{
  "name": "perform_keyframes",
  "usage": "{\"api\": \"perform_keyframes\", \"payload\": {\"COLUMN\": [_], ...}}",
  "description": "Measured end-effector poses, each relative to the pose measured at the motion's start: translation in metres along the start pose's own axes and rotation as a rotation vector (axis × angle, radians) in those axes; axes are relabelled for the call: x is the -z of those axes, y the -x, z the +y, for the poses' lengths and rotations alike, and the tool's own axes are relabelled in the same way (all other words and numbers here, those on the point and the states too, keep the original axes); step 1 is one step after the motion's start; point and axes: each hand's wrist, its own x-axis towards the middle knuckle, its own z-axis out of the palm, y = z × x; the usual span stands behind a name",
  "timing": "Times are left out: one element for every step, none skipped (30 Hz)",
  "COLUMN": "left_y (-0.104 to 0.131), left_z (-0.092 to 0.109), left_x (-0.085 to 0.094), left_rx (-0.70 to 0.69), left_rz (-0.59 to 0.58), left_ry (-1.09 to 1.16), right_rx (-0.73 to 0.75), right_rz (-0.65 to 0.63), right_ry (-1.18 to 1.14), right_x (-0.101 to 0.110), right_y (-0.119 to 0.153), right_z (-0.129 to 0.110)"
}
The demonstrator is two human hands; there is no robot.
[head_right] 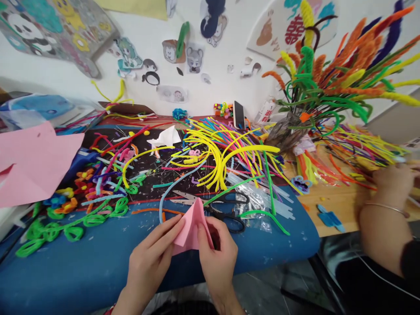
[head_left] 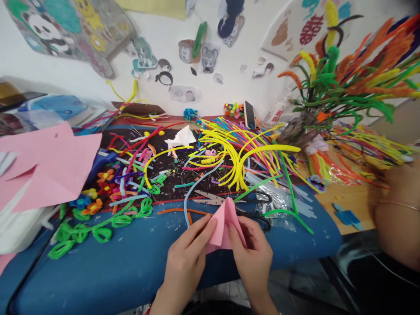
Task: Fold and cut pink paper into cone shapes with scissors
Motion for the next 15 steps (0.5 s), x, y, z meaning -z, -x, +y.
{"api": "perform_keyframes", "payload": {"left_y": [0.001, 0.002, 0.002, 0.002, 0.002, 0.002, 0.001, 0.000, -0.001, -0.003, -0.004, -0.005, -0.005, -0.006, -0.006], "left_z": [0.000, 0.001, 0.001, 0.002, 0.002, 0.003, 0.004, 0.006, 0.007, 0.008, 0.009, 0.010, 0.011, 0.010, 0.010], "left_x": [-0.001, -0.002, -0.003, -0.004, -0.004, -0.004, -0.003, -0.002, 0.000, 0.002, 0.004, 0.006, 0.008, 0.009, 0.010], "left_rx": [-0.021, -0.040, -0.057, -0.069, -0.074, -0.067, -0.048, -0.015, 0.026, 0.072, 0.112, 0.144, 0.164, 0.169, 0.163], "left_rz": [-0.010, -0.014, -0.015, -0.015, -0.014, -0.014, -0.011, -0.008, -0.009, -0.015, -0.028, -0.047, -0.066, -0.083, -0.088], "left_ry": [-0.033, -0.060, -0.079, -0.091, -0.094, -0.084, -0.059, -0.020, 0.027, 0.076, 0.119, 0.153, 0.177, 0.199, 0.220], "right_rx": [0.022, 0.041, 0.059, 0.074, 0.086, 0.086, 0.069, 0.028, -0.034, -0.113, -0.198, -0.277, -0.338, -0.374, -0.388], "right_rz": [-0.009, -0.025, -0.050, -0.076, -0.096, -0.103, -0.091, -0.064, -0.028, 0.004, 0.026, 0.036, 0.036, 0.036, 0.034], "right_ry": [-0.001, -0.004, -0.009, -0.017, -0.027, -0.037, -0.052, -0.078, -0.121, -0.186, -0.267, -0.355, -0.435, -0.495, -0.531], "right_x": [0.000, 0.001, 0.002, 0.003, 0.004, 0.006, 0.007, 0.008, 0.010, 0.010, 0.011, 0.011, 0.011, 0.011, 0.011], "right_y": [0.000, 0.000, 0.000, 0.000, 0.000, 0.001, 0.001, 0.002, 0.002, 0.002, 0.002, 0.001, 0.000, -0.001, -0.002], "right_z": [0.000, -0.001, -0.002, -0.002, -0.003, -0.004, -0.005, -0.005, -0.005, -0.005, -0.005, -0.005, -0.005, -0.005, -0.005]}}
